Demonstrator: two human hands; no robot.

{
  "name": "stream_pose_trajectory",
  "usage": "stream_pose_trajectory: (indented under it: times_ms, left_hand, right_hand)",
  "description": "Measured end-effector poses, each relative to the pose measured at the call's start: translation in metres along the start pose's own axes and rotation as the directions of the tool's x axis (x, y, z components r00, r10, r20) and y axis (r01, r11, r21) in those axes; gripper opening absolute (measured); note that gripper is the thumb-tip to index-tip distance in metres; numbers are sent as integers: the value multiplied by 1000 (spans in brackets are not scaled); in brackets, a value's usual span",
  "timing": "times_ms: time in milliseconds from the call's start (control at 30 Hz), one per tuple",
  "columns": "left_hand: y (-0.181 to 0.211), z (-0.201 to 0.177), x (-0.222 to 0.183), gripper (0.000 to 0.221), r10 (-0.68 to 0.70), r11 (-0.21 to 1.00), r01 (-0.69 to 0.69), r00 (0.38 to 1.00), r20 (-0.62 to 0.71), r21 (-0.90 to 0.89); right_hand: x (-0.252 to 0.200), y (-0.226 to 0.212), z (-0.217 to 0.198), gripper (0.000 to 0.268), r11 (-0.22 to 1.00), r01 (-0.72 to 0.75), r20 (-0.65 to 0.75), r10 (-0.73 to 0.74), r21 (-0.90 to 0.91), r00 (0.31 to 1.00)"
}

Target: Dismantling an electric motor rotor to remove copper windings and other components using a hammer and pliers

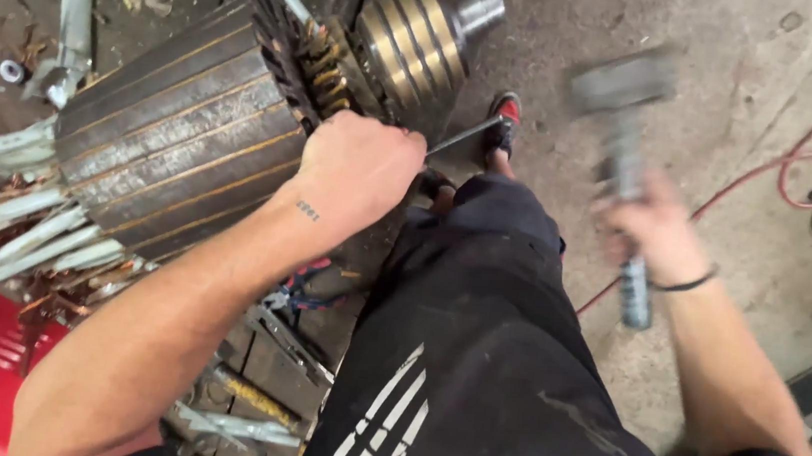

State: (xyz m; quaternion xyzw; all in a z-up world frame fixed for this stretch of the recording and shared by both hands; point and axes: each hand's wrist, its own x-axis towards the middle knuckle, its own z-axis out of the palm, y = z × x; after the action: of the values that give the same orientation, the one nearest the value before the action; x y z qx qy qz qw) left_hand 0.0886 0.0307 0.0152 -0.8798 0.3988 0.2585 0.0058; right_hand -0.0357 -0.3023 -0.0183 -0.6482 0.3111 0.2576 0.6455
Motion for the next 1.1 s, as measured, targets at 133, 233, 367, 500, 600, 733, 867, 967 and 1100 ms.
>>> stream_pose_trajectory:
  times_ms: [133, 233, 367, 500, 600, 733, 867, 967, 1100]
  left_hand:
    - [1, 0, 0, 41, 15, 999, -14, 999, -31, 40]
    - [0, 2, -3, 41, 26, 998, -23, 999, -48, 54]
    - [6, -11, -6, 41, 27, 997, -27, 1000, -12, 68]
    - [9, -17, -5, 35, 53, 998, -54, 998, 21, 38]
    - [14, -16, 2, 21, -135, 991, 136, 954, 266, 15]
    - [17, -16, -1, 41, -164, 986, 160, 977, 140, 37]
    - [11, -18, -5, 57, -48, 991, 40, 997, 64, 127]
    - [12, -27, -1, 67, -55, 993, 33, 980, 194, 117]
    - [-12, -56, -29, 43, 98, 991, -82, 980, -172, 102]
  right_hand:
    - [32, 10, -71, 15, 964, 216, -233, -176, 156, 956]
    - [53, 38, -63, 13, 971, 238, -178, -229, 28, 957]
    - [-10, 8, 45, 25, 996, -63, 128, 53, 69, 990]
    - [19, 21, -34, 26, 969, -34, -68, 17, -245, 998]
    - [27, -16, -54, 24, 913, 280, -345, -171, 296, 923]
    - [30, 43, -21, 26, 939, 250, -278, -181, 237, 944]
    - [0, 14, 11, 35, 909, -141, 93, 192, -392, 977]
    - [18, 50, -56, 26, 995, -91, -173, 95, 28, 980]
    - [24, -14, -63, 28, 908, 164, -393, 0, 385, 920]
